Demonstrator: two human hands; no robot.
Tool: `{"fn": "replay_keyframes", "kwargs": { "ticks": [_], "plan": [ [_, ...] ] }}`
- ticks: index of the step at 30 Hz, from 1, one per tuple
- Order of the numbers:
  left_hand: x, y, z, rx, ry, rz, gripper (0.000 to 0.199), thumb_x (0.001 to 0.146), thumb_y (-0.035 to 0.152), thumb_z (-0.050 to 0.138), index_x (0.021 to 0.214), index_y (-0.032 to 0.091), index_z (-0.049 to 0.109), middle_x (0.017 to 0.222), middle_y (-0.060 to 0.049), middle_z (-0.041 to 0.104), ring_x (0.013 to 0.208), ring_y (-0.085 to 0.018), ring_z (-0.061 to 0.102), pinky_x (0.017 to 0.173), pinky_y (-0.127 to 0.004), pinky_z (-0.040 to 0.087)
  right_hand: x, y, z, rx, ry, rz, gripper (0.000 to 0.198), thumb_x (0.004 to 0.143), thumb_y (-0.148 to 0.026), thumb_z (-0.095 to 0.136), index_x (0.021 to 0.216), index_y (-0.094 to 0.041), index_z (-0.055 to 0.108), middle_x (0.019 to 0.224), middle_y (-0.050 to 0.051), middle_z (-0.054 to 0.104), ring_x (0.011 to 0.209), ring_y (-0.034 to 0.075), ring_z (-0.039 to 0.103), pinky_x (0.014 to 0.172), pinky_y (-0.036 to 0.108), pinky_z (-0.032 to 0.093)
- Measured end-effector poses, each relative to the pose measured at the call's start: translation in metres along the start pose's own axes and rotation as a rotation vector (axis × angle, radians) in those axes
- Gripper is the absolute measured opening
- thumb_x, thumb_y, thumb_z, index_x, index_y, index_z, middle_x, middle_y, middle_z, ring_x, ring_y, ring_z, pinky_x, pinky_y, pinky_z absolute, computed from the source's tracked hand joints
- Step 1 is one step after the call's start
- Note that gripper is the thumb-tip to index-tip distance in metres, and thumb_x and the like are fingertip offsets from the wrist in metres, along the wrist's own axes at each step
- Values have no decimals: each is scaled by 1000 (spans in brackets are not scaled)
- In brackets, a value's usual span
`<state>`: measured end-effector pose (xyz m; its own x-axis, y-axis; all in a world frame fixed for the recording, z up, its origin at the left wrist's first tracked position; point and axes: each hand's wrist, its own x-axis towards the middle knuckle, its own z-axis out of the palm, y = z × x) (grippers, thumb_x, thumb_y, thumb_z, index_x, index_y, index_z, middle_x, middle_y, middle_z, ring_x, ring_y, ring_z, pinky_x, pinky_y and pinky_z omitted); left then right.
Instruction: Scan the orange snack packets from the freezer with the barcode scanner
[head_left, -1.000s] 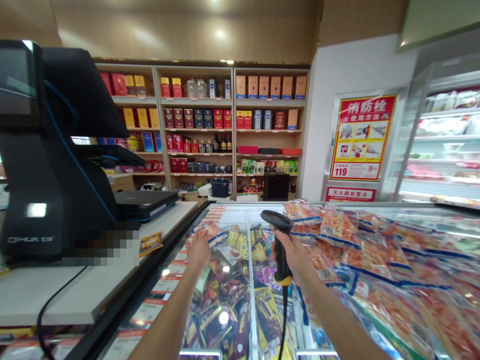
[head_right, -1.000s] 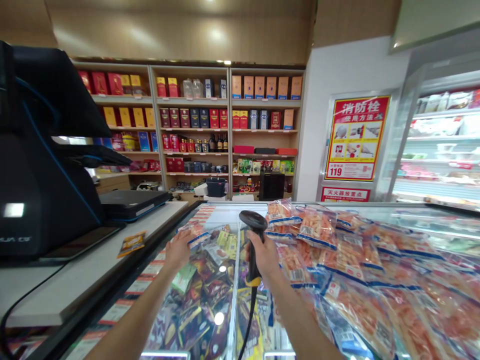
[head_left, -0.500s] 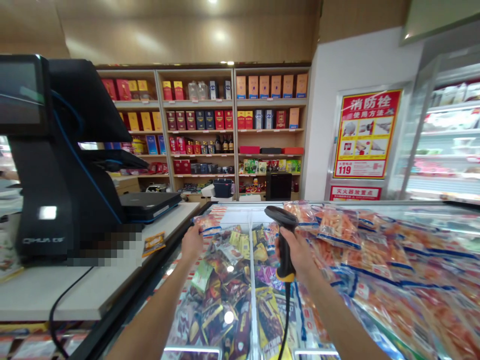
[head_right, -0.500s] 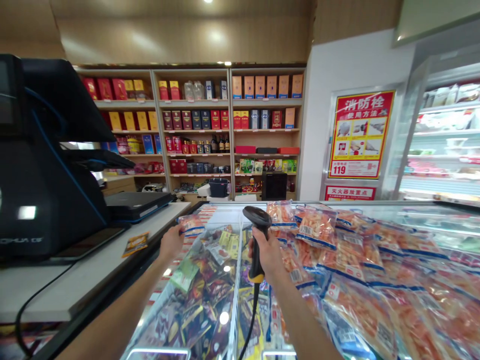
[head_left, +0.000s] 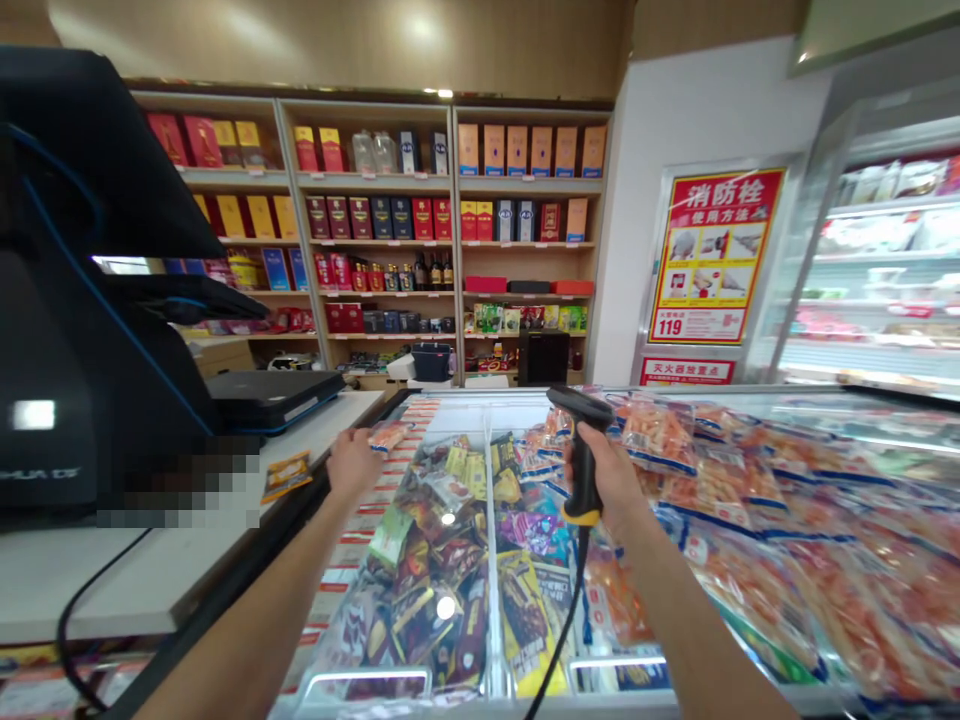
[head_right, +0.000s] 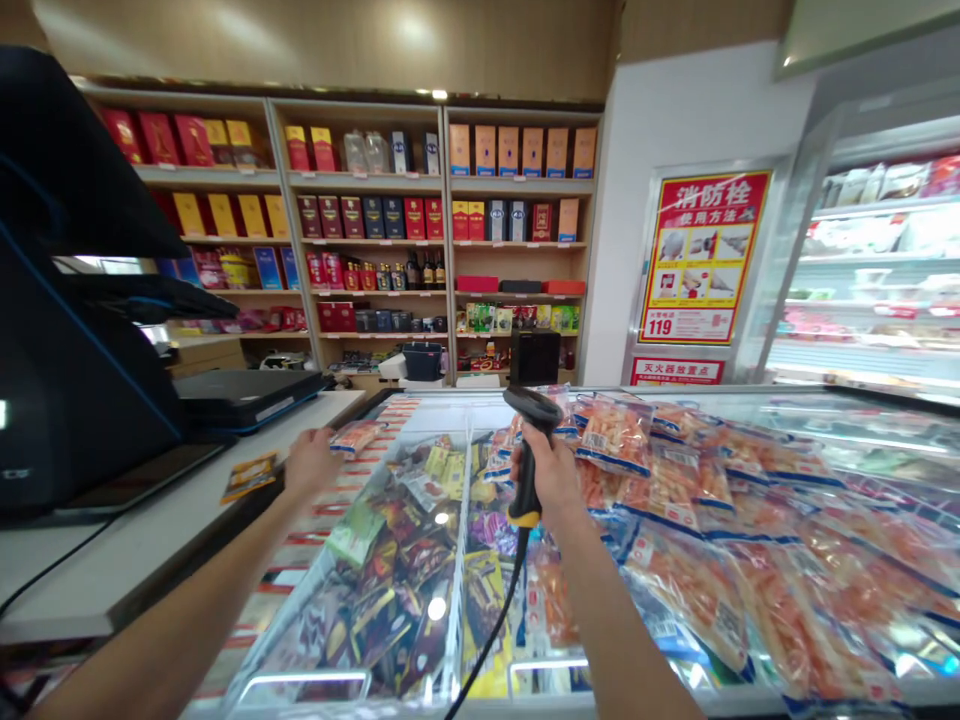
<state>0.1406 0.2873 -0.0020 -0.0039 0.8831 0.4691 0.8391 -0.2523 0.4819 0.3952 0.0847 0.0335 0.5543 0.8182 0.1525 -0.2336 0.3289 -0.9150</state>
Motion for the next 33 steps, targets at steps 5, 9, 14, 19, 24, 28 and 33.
{"fn": "replay_keyframes", "kwargs": {
  "ticks": [5,9,14,19,24,28,33],
  "plan": [
    [-57,81,11,-262,-240,154,38,66,23,55,103,16,52,109,-8,52,99,-20,49,83,-28,37,-14,-12,-18,-41,22,41,29,61,-43,58,62,-16,48,46,-3,53,33,7,46,30,18,35],
    [-123,136,24,-455,-546,191,40,61,40,59,94,16,57,90,-6,61,70,-16,58,61,-24,43,-34,-23,-36,-130,10,40,30,64,-44,55,58,-15,48,41,-2,51,33,8,45,31,18,35],
    [-173,166,36,-547,-809,171,56,49,49,66,93,14,59,78,-6,63,68,-18,57,55,-24,41,-48,-29,-53,-139,62,-5,30,64,-44,55,61,-15,49,44,-3,52,34,7,46,30,17,35],
    [-184,171,45,-558,-888,72,79,42,33,74,113,10,46,89,-8,62,77,-20,56,60,-25,41,-52,-29,-54,-135,44,5,30,62,-44,57,60,-15,48,43,-4,51,33,7,45,29,17,35],
    [-179,169,39,-595,-956,-57,59,49,21,73,103,11,52,76,-3,61,69,-16,57,56,-24,41,-50,-24,-48,-75,15,48,28,64,-42,55,59,-15,48,42,-3,52,32,7,45,30,17,36],
    [-153,150,25,-659,-960,-186,22,78,27,49,93,12,53,82,-2,58,64,-9,55,57,-25,46,-47,-11,-44,-67,-43,130,29,66,-44,52,59,-15,49,42,-2,52,33,8,45,30,18,36],
    [-108,102,3,-799,-827,-352,22,79,26,47,96,12,52,87,-3,56,68,-10,54,58,-26,47,-44,8,-28,-104,-105,195,33,67,-46,51,58,-15,50,39,-1,51,31,8,44,28,18,35]
  ]
}}
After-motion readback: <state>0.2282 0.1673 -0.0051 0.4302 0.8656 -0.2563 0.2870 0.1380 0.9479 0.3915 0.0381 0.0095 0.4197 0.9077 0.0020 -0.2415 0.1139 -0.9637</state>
